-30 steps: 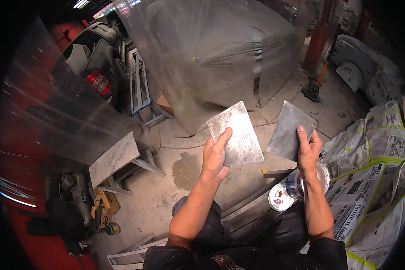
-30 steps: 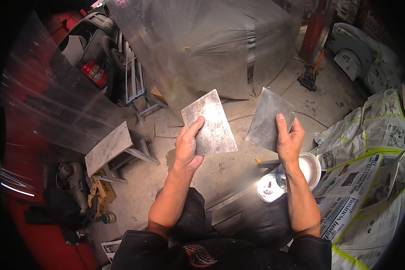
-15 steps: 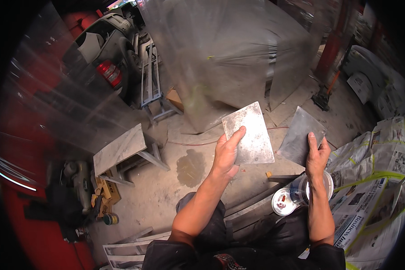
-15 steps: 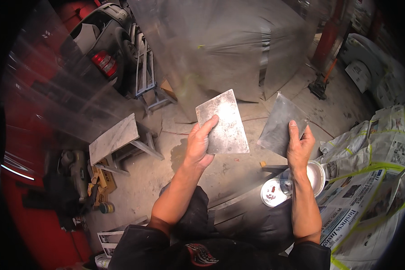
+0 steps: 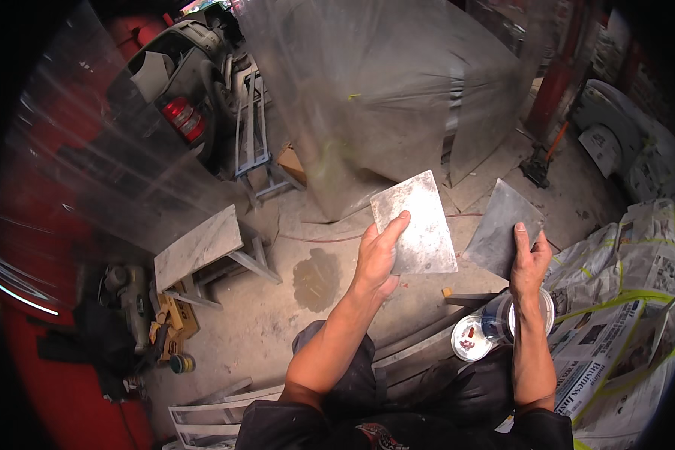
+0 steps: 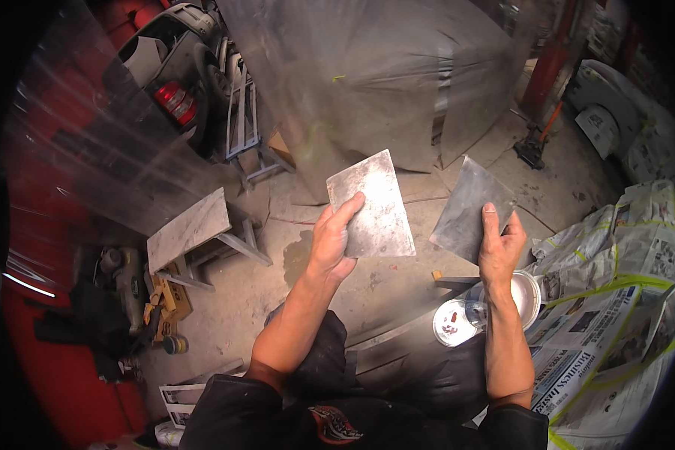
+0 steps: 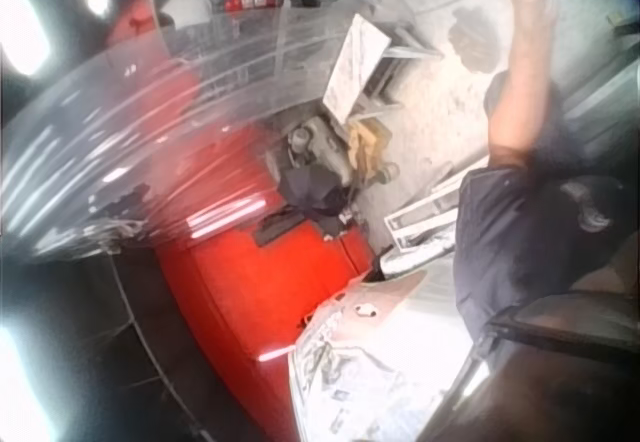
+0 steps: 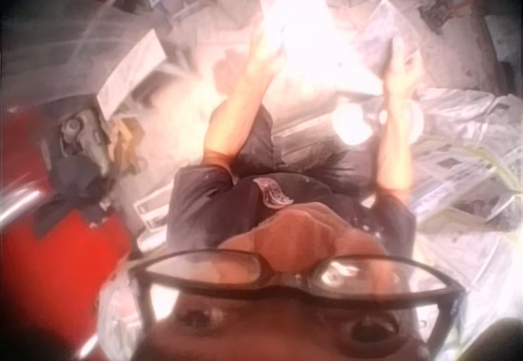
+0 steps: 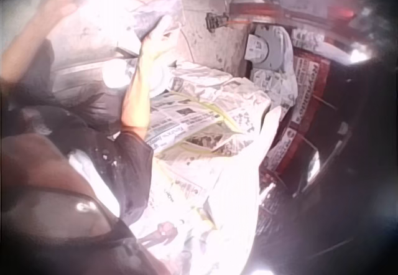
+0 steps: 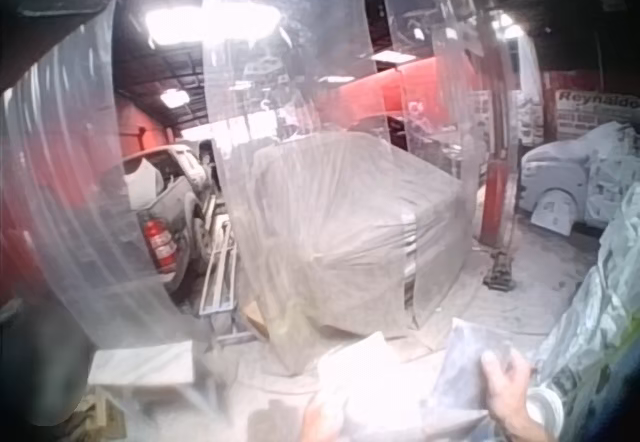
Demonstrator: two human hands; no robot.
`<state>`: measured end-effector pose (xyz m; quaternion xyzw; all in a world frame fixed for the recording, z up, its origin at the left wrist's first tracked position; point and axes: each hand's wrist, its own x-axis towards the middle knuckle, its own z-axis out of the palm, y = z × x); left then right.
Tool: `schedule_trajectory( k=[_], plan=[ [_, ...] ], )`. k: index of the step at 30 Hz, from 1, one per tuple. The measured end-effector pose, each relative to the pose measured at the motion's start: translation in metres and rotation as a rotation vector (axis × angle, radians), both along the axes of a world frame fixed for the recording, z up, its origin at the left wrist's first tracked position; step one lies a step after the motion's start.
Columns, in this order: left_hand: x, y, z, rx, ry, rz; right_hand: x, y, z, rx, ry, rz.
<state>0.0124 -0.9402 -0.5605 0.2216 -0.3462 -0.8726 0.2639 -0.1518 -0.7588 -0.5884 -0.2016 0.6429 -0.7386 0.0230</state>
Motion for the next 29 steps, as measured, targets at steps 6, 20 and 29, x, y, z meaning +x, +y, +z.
schedule_trajectory(
  k=[6,20,29],
  plan=[
    [0.000,0.001,0.001,0.028,0.002,0.018,0.001,0.000,0.003,0.007,0.021,0.006],
    [-0.001,0.002,0.000,0.037,-0.009,0.002,-0.005,0.005,-0.006,0.012,-0.001,0.008],
    [0.001,0.001,-0.002,0.031,0.006,-0.032,-0.007,0.006,-0.008,0.040,0.036,0.018]
  ],
)
